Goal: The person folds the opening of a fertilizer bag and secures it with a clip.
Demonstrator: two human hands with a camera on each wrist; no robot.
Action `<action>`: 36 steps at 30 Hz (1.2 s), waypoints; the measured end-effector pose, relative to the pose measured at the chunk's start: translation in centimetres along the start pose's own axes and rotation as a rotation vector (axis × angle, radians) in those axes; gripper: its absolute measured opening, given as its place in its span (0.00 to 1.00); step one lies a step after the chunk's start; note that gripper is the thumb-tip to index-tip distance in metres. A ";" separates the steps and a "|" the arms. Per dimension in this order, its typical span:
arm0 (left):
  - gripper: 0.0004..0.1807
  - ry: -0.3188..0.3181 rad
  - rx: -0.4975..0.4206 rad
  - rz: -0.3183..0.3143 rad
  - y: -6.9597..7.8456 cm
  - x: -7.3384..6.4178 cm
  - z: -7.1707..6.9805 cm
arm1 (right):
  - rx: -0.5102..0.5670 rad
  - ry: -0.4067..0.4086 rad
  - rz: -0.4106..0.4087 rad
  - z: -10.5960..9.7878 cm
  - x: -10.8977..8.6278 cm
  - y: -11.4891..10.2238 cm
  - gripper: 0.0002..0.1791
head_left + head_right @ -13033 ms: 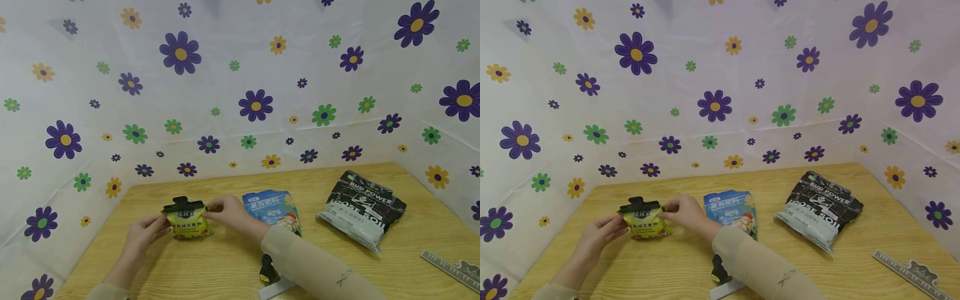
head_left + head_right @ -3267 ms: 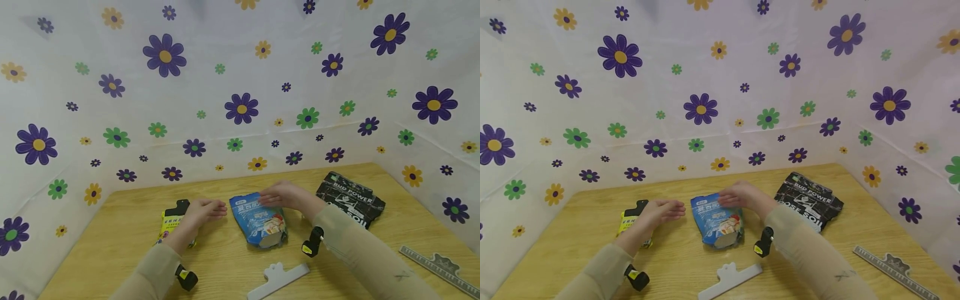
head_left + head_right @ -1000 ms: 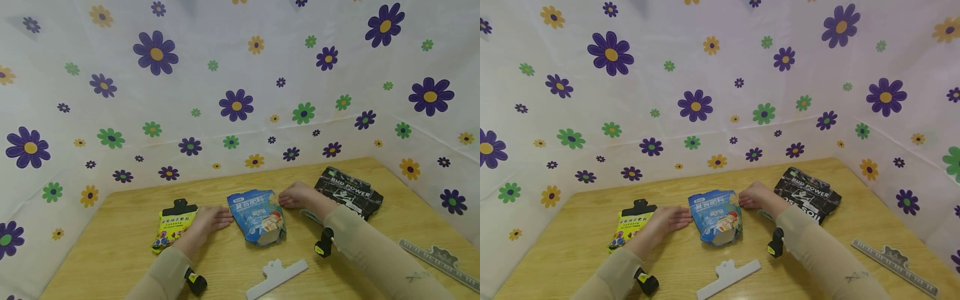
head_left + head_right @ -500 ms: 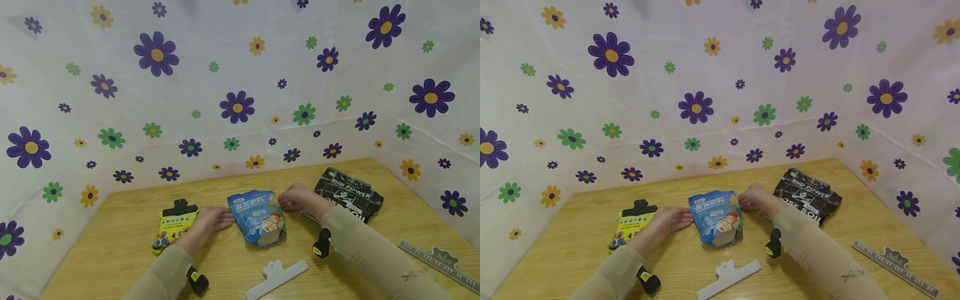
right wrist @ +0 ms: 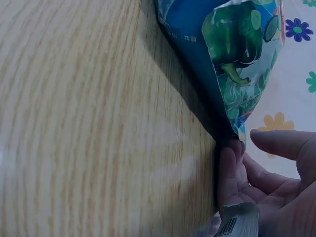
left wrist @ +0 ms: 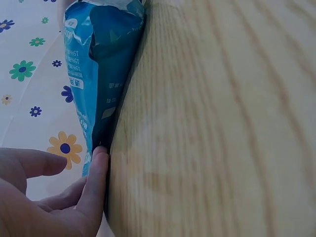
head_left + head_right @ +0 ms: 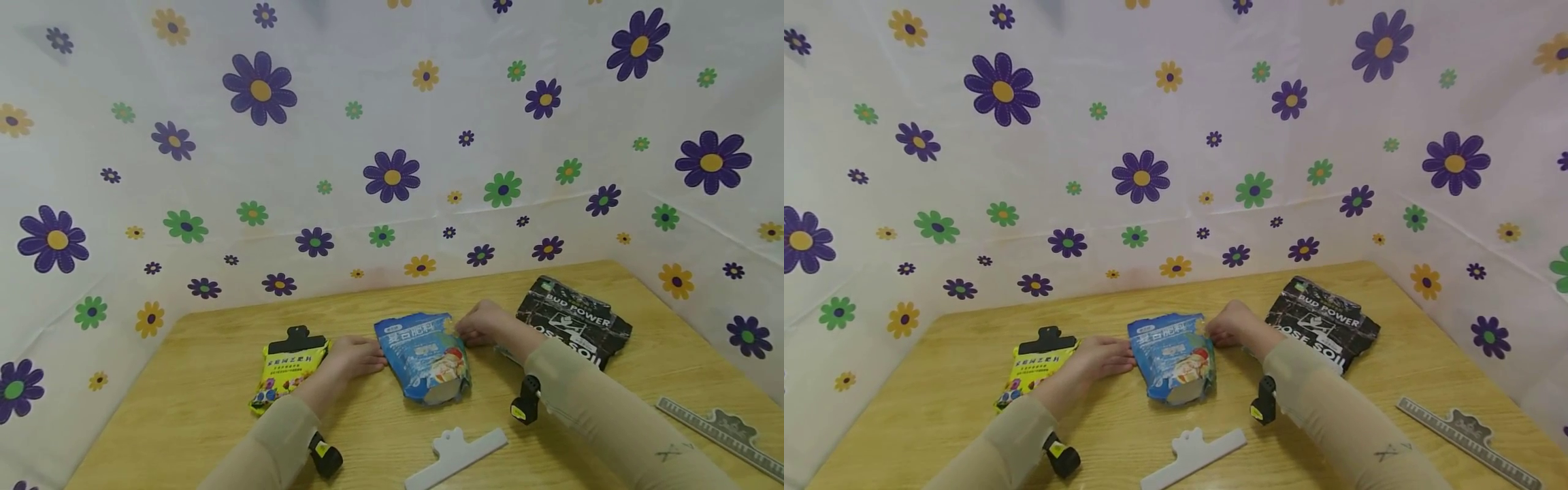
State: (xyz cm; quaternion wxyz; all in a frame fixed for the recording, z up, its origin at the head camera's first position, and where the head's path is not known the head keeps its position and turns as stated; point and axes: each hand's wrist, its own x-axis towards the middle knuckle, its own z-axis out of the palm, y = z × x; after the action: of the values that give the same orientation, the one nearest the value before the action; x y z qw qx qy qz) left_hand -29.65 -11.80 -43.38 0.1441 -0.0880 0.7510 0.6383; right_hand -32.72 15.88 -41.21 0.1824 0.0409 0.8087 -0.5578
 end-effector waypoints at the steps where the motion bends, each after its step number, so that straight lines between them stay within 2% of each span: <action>1: 0.21 -0.005 -0.002 0.001 0.0 0.0 0.0 | -0.012 -0.006 -0.007 0.0 0.0 0.0 0.19; 7: 0.22 -0.024 -0.018 0.016 0.0 -0.2 0.1 | -0.050 -0.020 -0.026 0.1 0.0 0.2 0.20; 14: 0.22 -0.041 -0.022 0.023 -0.1 -0.5 0.1 | -0.049 0.006 -0.012 0.4 0.0 0.3 0.19; 23: 0.21 -0.018 -0.012 0.020 0.0 -0.4 0.0 | 0.001 0.008 -0.004 0.6 0.3 0.4 0.20; 36: 0.22 0.024 -0.021 0.027 -0.1 -0.1 0.3 | 0.004 0.016 -0.015 0.7 0.2 0.4 0.22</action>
State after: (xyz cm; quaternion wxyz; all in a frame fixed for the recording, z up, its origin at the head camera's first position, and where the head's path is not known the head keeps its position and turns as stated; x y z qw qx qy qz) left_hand -29.48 -11.53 -43.50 0.1254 -0.0868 0.7472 0.6469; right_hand -32.59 15.35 -41.79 0.1717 0.0397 0.8094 -0.5602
